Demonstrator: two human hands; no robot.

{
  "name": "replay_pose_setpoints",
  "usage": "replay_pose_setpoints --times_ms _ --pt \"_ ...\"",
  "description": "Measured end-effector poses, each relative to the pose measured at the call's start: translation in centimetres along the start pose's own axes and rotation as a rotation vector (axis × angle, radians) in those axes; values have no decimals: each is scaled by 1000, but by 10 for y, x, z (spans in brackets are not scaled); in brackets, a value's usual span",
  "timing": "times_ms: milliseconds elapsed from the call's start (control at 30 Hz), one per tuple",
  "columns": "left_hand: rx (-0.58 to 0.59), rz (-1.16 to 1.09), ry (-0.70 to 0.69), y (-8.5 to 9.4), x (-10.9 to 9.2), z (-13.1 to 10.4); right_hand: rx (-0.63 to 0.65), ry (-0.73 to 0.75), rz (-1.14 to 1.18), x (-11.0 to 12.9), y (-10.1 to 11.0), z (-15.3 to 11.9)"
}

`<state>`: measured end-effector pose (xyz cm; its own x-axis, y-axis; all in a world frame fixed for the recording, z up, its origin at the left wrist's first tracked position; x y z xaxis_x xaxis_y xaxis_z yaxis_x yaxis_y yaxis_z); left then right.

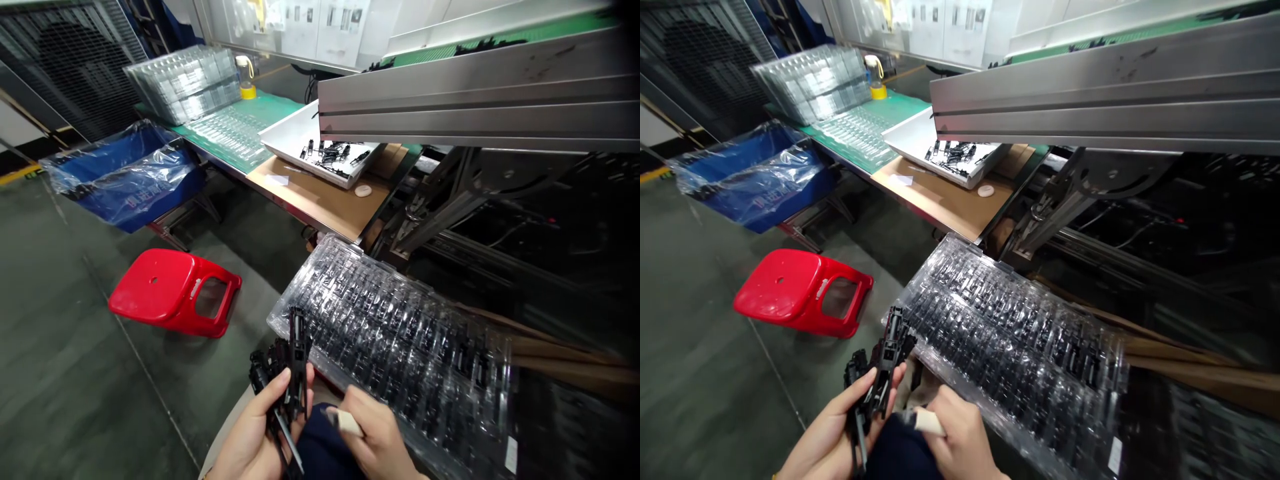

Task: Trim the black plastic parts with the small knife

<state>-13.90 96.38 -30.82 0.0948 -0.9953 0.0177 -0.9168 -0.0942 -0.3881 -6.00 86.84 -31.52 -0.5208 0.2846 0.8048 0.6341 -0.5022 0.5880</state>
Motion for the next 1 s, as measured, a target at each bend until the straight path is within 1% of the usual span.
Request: replay_pose_setpoints --times_ms 67,100,133,200,267,300,333,400,467,533,633,733,767,800,900,967,1000 --pt "7 -35 26 -1 -3 -2 114 -201 23 -26 -6 -13" --pt "5 -41 40 -1 -4 -2 143 -281 62 -35 -6 -17" --pt "-4 -37 52 -1 -3 -2 146 -346 108 -42 -4 -19" --pt "-22 -19 64 -2 -1 -1 116 -468 213 -47 4 -14" --pt "-42 21 50 -4 4 -1 60 -587 353 -43 13 -1" --pt "-58 58 41 -5 6 -1 13 -619 433 -38 18 9" --pt "-78 112 28 -5 9 -2 -42 -623 512 -31 24 19" --pt "-113 259 -1 -7 14 -4 -121 -568 620 -18 33 38" --pt "-122 388 -35 -8 17 -6 -121 -526 661 -8 37 50" --pt "-89 457 -73 -8 17 -6 -77 -531 699 -4 37 54" --pt "17 525 -75 -5 17 -4 -47 -586 799 -4 35 48" --pt "155 584 -22 -1 21 1 -96 -593 867 -5 38 40" --pt "179 584 -8 0 23 3 -109 -585 906 -5 41 38" --pt "179 564 1 0 24 4 -114 -577 962 -4 43 36" --pt "104 495 11 3 23 6 -160 -597 1147 -9 53 30" --pt "95 539 20 3 21 6 -209 -640 1135 -19 58 24" --pt "120 594 25 1 21 7 -214 -670 1086 -25 59 21"
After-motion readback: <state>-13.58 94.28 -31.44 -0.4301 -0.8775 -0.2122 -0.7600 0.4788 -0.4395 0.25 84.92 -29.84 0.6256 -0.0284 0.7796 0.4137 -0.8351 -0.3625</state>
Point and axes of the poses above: each hand's wrist, its own z-axis towards the middle knuckle, its own y-axis out of the back of the hand, x = y × z, the point moved 5 cm from there along z, towards the middle knuckle, and after that the axes turned 5 degrees about -x, right-handed, at the moved point
